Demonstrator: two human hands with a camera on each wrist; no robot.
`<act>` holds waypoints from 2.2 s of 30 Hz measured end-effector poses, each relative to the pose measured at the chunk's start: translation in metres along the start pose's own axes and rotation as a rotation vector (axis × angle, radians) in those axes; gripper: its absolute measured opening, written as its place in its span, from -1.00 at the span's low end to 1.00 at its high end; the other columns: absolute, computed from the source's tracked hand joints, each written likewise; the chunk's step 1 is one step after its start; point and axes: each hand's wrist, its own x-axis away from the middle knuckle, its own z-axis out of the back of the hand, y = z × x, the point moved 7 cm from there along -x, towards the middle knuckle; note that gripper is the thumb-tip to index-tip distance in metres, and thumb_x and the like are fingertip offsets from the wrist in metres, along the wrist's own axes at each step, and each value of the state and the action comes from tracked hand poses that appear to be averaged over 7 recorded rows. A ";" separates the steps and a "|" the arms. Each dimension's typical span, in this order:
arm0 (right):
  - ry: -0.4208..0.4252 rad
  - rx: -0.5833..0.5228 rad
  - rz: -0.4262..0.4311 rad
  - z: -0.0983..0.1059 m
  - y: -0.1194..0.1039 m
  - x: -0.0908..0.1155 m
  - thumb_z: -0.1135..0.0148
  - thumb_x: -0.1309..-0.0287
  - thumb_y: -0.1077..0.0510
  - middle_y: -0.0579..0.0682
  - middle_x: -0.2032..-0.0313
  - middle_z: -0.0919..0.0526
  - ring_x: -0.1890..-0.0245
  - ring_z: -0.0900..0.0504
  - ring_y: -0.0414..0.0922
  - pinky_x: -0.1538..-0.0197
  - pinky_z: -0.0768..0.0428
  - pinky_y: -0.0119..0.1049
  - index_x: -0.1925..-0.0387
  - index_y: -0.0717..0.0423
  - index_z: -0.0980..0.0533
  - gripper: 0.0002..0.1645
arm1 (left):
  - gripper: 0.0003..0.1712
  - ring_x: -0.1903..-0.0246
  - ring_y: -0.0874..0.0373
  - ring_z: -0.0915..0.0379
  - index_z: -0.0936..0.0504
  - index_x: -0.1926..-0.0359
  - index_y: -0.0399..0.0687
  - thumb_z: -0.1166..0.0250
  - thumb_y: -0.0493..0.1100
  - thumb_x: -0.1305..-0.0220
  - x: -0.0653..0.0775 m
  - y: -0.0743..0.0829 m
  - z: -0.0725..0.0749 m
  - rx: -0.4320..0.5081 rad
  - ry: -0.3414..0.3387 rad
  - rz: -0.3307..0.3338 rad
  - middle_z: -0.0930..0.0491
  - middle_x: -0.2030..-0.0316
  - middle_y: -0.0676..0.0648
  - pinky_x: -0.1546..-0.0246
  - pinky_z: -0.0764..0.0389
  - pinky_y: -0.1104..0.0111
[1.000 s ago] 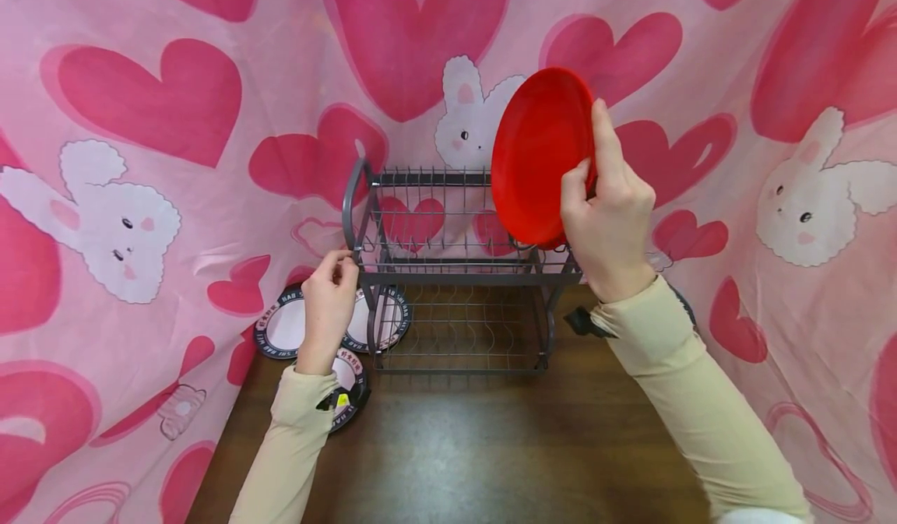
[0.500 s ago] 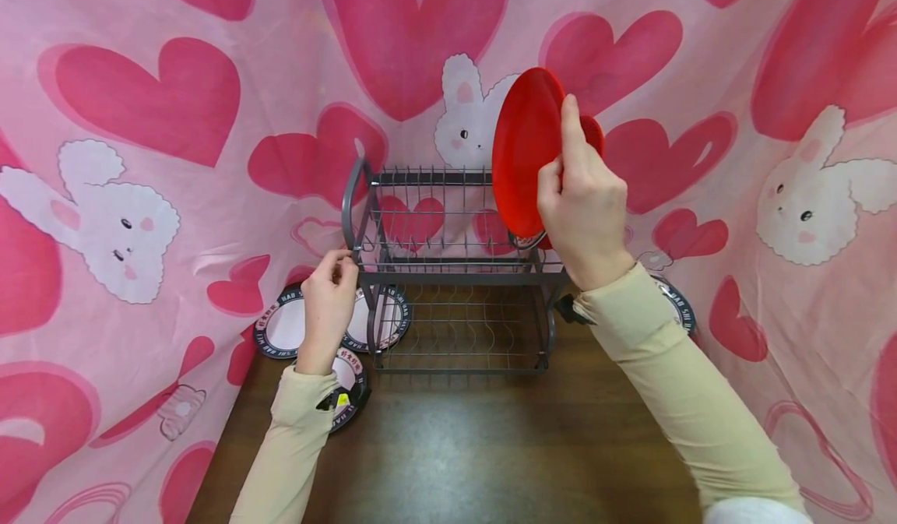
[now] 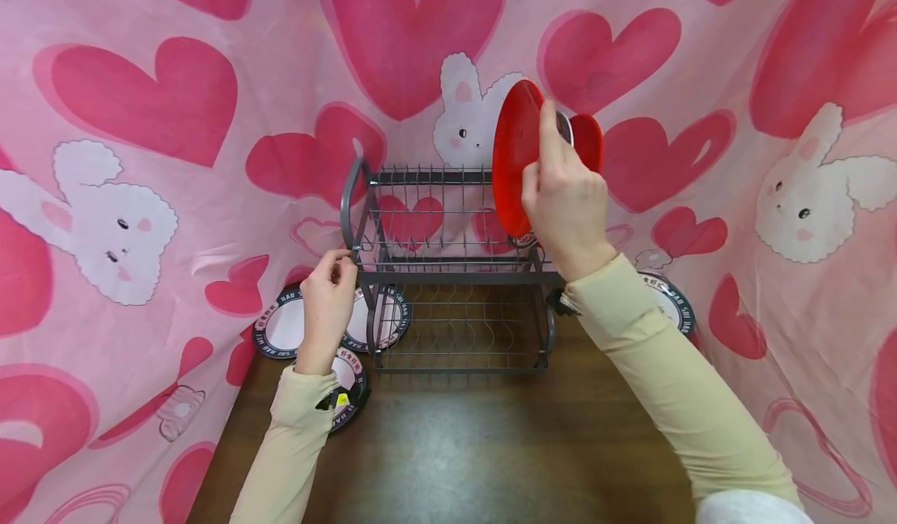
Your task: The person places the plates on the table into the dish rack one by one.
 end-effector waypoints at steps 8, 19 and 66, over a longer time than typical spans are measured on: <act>-0.063 0.013 -0.057 -0.011 0.000 0.000 -0.10 -0.35 0.30 0.36 0.13 -0.70 0.60 -0.56 0.19 0.47 -0.66 0.09 -0.46 0.36 -0.32 -0.33 | -0.66 0.48 0.04 -0.40 -0.72 -0.04 -0.20 -0.06 -0.17 -0.52 -0.001 -0.001 0.001 -0.008 0.003 -0.001 -0.66 0.39 -0.18 0.51 -0.37 0.34; -0.151 0.028 -0.110 -0.023 -0.001 0.001 -0.13 -0.35 0.29 0.32 0.30 -0.64 0.66 -0.50 0.16 0.53 -0.63 0.06 -0.50 0.35 -0.27 -0.28 | -0.67 0.46 0.03 -0.41 -0.71 -0.03 -0.20 -0.07 -0.17 -0.52 0.000 -0.001 0.001 -0.006 0.007 0.004 -0.66 0.38 -0.19 0.48 -0.39 0.32; -0.302 0.170 -0.159 -0.043 0.002 0.001 -0.13 -0.45 0.18 0.38 0.11 -0.70 0.49 -0.69 0.26 0.34 -0.73 0.09 -0.49 0.40 -0.25 -0.31 | -0.68 0.44 0.04 -0.43 -0.72 0.00 -0.20 -0.08 -0.19 -0.49 0.000 0.001 0.001 -0.011 0.015 0.000 -0.66 0.39 -0.17 0.43 -0.39 0.29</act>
